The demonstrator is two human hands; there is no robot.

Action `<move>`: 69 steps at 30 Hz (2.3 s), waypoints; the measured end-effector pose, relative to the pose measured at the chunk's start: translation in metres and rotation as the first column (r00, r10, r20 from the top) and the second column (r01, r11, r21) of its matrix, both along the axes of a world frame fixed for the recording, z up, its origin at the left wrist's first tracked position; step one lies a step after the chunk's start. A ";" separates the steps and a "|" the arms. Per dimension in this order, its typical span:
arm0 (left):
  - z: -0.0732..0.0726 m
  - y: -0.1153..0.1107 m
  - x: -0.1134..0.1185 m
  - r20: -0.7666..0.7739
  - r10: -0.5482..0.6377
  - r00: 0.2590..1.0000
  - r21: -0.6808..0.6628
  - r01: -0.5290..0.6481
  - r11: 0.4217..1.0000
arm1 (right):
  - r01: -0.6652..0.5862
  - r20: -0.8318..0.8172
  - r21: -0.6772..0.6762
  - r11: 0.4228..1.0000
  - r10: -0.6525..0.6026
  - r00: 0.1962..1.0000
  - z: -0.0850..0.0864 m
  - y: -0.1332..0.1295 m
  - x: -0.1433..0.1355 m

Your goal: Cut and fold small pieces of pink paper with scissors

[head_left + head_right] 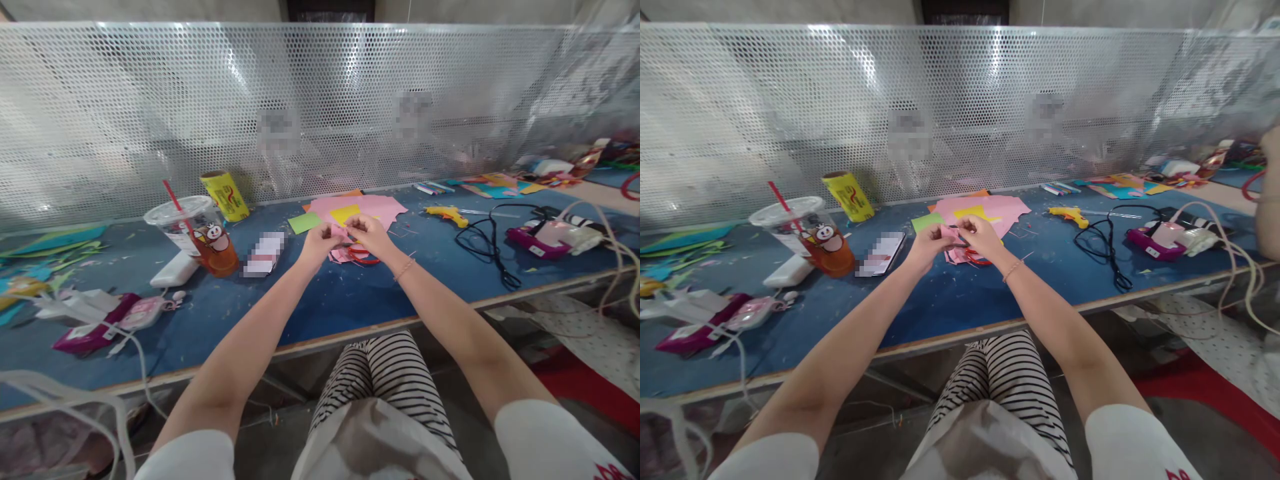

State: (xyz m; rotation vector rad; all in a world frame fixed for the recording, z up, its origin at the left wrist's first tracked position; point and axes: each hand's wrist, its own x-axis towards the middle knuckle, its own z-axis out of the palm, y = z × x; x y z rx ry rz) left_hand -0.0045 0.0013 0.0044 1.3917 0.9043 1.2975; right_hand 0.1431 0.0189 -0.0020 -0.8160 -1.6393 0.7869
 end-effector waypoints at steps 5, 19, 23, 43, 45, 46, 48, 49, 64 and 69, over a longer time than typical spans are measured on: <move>-0.001 0.000 0.000 0.020 -0.008 1.000 -0.028 0.008 1.000 | -0.018 -0.015 0.035 0.999 0.018 1.000 -0.002 0.002 0.000; 0.002 0.001 -0.001 0.154 -0.053 0.987 -0.033 0.059 0.998 | 0.101 0.026 0.136 0.985 -0.106 0.994 0.003 -0.003 0.001; 0.011 -0.004 -0.004 0.288 -0.115 0.951 -0.193 0.175 0.965 | 0.103 0.052 0.238 0.966 -0.119 0.992 0.007 -0.008 0.003; 0.005 0.002 -0.002 0.212 0.014 0.977 -0.010 -0.012 1.000 | 0.042 0.009 0.249 0.967 -0.046 0.999 0.000 -0.007 0.000; 0.004 0.002 -0.001 0.248 -0.008 0.969 -0.009 0.010 1.000 | 0.048 -0.010 0.200 0.979 -0.047 0.999 0.001 -0.007 -0.001; 0.004 0.001 0.000 0.266 -0.018 0.964 -0.006 0.021 1.000 | 0.047 -0.022 0.179 0.983 -0.043 0.999 0.002 -0.008 -0.002; 0.004 0.001 0.000 0.294 -0.038 0.955 -0.001 0.040 0.999 | 0.049 -0.055 0.146 0.988 -0.041 0.998 0.004 -0.009 -0.002; 0.004 0.001 0.000 0.302 -0.048 0.952 -0.001 0.051 0.999 | 0.055 -0.076 0.135 0.989 -0.045 0.996 0.006 -0.010 -0.001; 0.002 0.000 0.000 0.252 -0.129 0.959 -0.005 0.135 0.991 | -0.095 -0.251 -0.088 0.992 0.070 0.965 0.011 -0.012 -0.001; 0.003 -0.001 -0.001 0.258 -0.134 0.957 -0.027 0.146 0.989 | -0.106 -0.239 -0.084 0.991 0.083 0.968 0.011 -0.013 -0.001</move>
